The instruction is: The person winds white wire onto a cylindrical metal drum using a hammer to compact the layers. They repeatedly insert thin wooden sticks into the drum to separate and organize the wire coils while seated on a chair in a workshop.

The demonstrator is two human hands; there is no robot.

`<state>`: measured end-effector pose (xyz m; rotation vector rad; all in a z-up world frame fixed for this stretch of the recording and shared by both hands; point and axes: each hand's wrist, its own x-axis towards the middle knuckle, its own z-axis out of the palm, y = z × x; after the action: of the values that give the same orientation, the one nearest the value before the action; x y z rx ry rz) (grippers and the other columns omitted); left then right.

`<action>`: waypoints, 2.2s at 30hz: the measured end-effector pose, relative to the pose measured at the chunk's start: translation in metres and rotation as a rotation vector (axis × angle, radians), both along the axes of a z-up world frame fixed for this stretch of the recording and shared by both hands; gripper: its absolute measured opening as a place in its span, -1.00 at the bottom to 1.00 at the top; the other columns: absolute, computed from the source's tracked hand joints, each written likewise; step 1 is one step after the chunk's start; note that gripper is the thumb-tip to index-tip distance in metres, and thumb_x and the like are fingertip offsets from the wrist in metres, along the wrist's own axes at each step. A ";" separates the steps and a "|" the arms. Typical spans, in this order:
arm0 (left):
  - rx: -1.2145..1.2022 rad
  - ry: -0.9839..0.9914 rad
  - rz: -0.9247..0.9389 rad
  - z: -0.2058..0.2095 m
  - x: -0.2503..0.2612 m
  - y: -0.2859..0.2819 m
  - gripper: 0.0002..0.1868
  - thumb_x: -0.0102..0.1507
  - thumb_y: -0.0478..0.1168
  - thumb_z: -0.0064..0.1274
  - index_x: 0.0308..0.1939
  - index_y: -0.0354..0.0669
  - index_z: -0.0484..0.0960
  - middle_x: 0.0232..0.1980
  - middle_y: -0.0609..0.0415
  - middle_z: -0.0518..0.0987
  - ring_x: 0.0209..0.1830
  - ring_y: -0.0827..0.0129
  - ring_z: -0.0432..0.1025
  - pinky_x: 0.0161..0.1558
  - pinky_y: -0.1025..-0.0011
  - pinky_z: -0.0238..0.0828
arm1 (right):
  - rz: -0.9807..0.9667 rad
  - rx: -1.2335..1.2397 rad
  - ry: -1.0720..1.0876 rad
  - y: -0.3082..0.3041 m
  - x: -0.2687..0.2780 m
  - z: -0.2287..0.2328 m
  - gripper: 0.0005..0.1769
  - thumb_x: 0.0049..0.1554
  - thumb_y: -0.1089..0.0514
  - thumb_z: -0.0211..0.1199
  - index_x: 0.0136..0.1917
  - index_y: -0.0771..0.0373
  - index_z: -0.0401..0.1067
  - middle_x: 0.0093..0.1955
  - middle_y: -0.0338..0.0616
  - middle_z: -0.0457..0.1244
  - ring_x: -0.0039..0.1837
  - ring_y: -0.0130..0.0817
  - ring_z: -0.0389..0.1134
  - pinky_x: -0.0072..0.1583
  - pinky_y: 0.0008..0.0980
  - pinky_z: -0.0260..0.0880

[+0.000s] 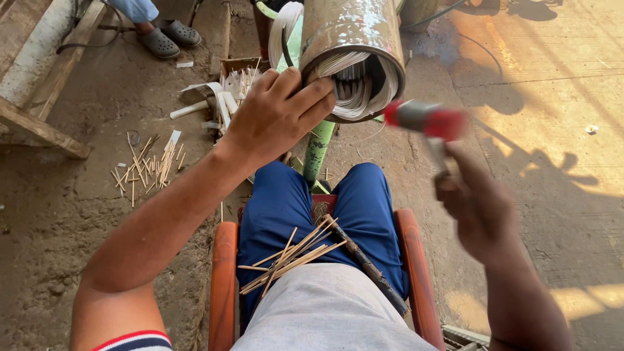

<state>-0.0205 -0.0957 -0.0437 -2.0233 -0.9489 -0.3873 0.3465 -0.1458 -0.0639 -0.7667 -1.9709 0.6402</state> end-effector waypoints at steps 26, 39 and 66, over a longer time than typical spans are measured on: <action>0.285 0.021 -0.272 -0.029 -0.018 0.029 -0.88 0.46 -0.14 0.16 0.08 0.15 0.69 0.20 0.40 0.62 -0.17 0.60 0.33 -0.14 0.56 0.28 | -0.127 0.259 -0.333 -0.009 -0.046 0.067 -0.48 0.41 0.27 -0.03 0.61 0.09 0.20 -0.09 -0.08 0.34 -0.18 -0.28 0.41 -0.11 -0.27 0.43; 0.194 -0.072 -0.302 -0.033 -0.013 0.020 -0.85 0.47 -0.13 0.18 0.11 0.07 0.66 0.19 0.36 0.58 -0.12 0.57 0.39 -0.11 0.53 0.36 | -0.346 0.532 -0.614 0.018 -0.052 0.037 -0.36 0.37 0.31 0.22 0.63 -0.13 0.24 -0.20 -0.18 0.25 -0.34 -0.38 0.22 -0.31 -0.29 0.24; 0.241 -0.206 -0.240 -0.049 -0.013 0.020 -0.58 0.49 -0.18 0.18 0.41 0.26 0.51 0.24 0.31 0.38 0.11 0.47 0.31 0.15 0.46 0.34 | -0.117 0.091 0.177 0.020 -0.029 -0.049 -0.47 0.35 0.25 0.01 0.57 0.14 0.15 -0.29 -0.25 0.24 -0.31 -0.58 0.20 -0.23 -0.48 0.17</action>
<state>-0.0340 -0.0759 -0.0923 -1.9032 -0.7411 -0.8148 0.3170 -0.1256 -0.1132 -0.7380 -1.7676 0.5267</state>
